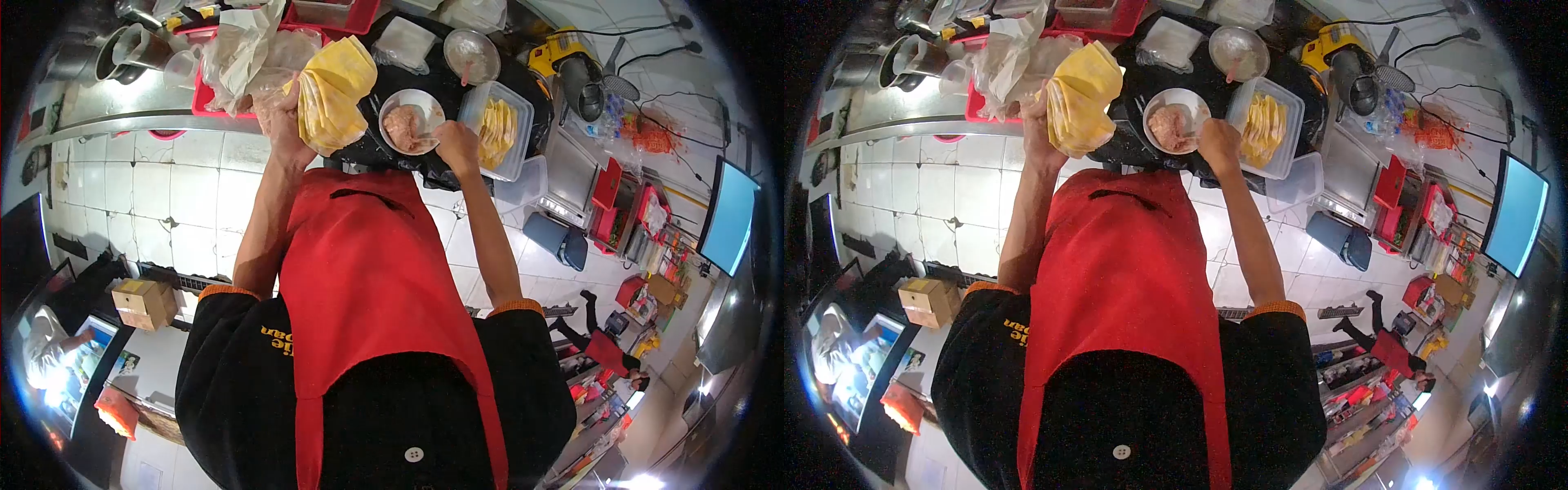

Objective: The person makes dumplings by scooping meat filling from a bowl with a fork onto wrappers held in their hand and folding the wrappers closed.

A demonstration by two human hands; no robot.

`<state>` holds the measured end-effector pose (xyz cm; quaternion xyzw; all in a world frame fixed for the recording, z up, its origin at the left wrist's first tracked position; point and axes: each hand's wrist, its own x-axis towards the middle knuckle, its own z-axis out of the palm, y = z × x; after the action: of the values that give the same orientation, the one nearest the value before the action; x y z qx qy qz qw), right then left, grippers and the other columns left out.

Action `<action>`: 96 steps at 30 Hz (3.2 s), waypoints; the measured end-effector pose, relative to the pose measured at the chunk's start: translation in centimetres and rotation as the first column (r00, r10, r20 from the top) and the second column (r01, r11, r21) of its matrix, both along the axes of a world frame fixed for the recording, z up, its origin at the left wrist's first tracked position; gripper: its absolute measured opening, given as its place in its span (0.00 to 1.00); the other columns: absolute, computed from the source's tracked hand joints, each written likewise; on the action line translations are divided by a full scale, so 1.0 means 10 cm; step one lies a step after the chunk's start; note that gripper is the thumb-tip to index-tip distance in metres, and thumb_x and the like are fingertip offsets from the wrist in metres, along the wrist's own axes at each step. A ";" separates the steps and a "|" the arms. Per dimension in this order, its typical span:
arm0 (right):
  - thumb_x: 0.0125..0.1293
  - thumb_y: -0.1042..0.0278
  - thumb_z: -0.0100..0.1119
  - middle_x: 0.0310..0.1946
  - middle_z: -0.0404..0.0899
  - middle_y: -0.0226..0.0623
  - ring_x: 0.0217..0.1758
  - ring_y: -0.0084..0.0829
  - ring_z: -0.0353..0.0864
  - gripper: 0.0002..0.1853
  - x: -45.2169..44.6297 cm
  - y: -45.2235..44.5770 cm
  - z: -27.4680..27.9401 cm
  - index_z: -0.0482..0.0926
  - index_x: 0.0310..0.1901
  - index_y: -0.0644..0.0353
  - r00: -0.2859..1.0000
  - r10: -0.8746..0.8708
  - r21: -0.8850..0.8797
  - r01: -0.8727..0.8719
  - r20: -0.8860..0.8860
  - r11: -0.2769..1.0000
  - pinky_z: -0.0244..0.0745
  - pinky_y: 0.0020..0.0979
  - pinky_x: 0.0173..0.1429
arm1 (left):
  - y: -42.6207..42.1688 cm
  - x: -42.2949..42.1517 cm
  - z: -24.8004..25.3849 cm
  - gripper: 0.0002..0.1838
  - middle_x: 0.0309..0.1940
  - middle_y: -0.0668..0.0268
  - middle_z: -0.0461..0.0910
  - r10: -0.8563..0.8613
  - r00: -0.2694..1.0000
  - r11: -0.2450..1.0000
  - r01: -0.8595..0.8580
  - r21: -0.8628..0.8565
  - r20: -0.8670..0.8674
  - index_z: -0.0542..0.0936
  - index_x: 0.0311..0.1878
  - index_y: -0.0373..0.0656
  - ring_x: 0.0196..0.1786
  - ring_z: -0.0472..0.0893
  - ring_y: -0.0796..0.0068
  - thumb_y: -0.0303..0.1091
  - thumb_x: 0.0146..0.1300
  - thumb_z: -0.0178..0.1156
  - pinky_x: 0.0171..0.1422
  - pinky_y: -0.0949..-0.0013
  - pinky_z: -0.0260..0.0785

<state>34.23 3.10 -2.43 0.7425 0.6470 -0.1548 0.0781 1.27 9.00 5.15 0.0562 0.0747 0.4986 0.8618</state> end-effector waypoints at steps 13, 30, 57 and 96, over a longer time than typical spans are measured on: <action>0.63 0.73 0.66 0.27 0.81 0.34 0.26 0.20 0.71 0.10 -0.03 0.03 1.55 0.88 0.46 0.57 0.774 0.036 0.170 0.092 -0.632 0.981 0.64 0.25 0.32 | -0.08 0.25 0.10 0.26 0.58 0.59 0.79 -0.060 0.948 0.985 0.005 -0.174 -0.312 0.69 0.66 0.41 0.57 0.82 0.63 0.51 0.78 0.43 0.62 0.57 0.77; 0.62 0.84 0.59 0.30 0.82 0.37 0.30 0.22 0.78 0.11 -0.53 -0.05 1.74 0.87 0.43 0.63 0.533 0.271 0.476 0.294 -0.801 0.829 0.68 0.22 0.32 | -0.08 0.41 0.41 0.26 0.61 0.54 0.75 -0.009 0.897 0.999 0.028 0.036 -0.441 0.65 0.69 0.36 0.62 0.78 0.57 0.47 0.80 0.38 0.67 0.54 0.73; 0.62 0.87 0.58 0.37 0.82 0.32 0.34 0.19 0.77 0.13 -0.58 0.05 1.71 0.83 0.46 0.63 0.410 0.228 0.378 0.334 -0.883 0.864 0.70 0.20 0.37 | 0.00 0.30 0.64 0.33 0.61 0.55 0.76 -0.068 0.966 0.996 0.079 0.034 -0.248 0.65 0.70 0.37 0.61 0.79 0.59 0.57 0.77 0.41 0.66 0.56 0.73; 0.55 0.66 0.76 0.38 0.84 0.38 0.34 0.26 0.81 0.26 1.02 -0.67 1.48 0.81 0.56 0.63 0.990 -0.133 0.638 0.137 -0.054 0.758 0.75 0.27 0.39 | 0.06 0.50 0.63 0.35 0.76 0.45 0.56 -0.161 0.968 0.987 0.160 0.024 0.191 0.53 0.77 0.34 0.77 0.60 0.52 0.48 0.76 0.44 0.78 0.55 0.58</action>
<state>44.44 -3.57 12.36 0.7689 0.6059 0.0677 -0.1926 6.23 9.62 11.42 0.0172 -0.0155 0.4306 0.9023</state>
